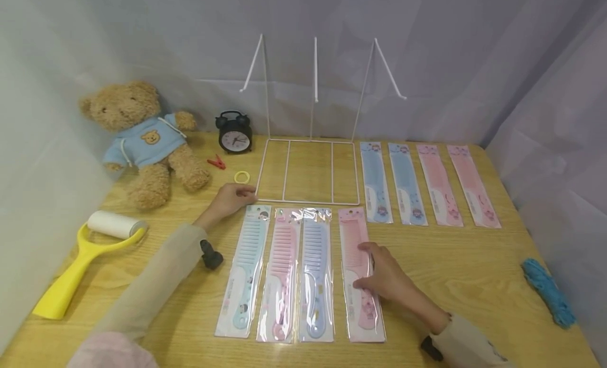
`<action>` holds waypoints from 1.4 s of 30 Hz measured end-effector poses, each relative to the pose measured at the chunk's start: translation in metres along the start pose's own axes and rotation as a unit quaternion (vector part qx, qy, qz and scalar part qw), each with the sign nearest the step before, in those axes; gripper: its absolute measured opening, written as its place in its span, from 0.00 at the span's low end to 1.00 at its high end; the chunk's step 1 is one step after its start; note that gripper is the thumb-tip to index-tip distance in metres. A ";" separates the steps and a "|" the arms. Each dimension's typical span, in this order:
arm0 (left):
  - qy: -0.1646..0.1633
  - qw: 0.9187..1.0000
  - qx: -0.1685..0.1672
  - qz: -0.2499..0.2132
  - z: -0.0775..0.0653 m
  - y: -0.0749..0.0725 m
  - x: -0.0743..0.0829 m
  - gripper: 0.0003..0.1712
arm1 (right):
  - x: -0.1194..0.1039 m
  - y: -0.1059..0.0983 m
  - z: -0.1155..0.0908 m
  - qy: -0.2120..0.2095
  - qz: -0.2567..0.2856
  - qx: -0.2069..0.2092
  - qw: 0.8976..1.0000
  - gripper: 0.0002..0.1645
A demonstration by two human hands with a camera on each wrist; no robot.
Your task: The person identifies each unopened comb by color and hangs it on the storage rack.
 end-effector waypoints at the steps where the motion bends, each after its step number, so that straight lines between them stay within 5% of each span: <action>1: 0.001 1.000 0.000 -0.001 0.000 0.000 0.000 0.20 | 0.000 0.000 0.000 -0.005 0.003 -0.002 1.000 0.46; 6: 0.008 1.000 0.004 0.001 0.000 0.000 0.000 0.20 | 0.002 -0.002 -0.003 -0.028 0.039 -0.013 0.999 0.37; 20: 0.007 1.000 0.007 0.002 0.003 0.000 -0.003 0.20 | 0.005 -0.003 -0.008 -0.017 0.133 -0.025 0.991 0.30; 37: 0.006 1.000 0.005 0.008 0.002 0.000 -0.004 0.20 | 0.001 -0.008 -0.012 -0.008 0.190 0.029 0.981 0.34; 42: 0.009 1.000 0.001 0.007 0.003 0.001 -0.003 0.20 | -0.005 -0.011 -0.010 -0.054 0.201 0.052 0.977 0.33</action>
Point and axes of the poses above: each hand's wrist, its own z-axis towards the middle knuckle, its own y-axis out of the palm, x = y × z, the point moved 1 cm from there along z, towards the middle knuckle, and after that the axes turned 1 degree about x, right-handed, at the moved point
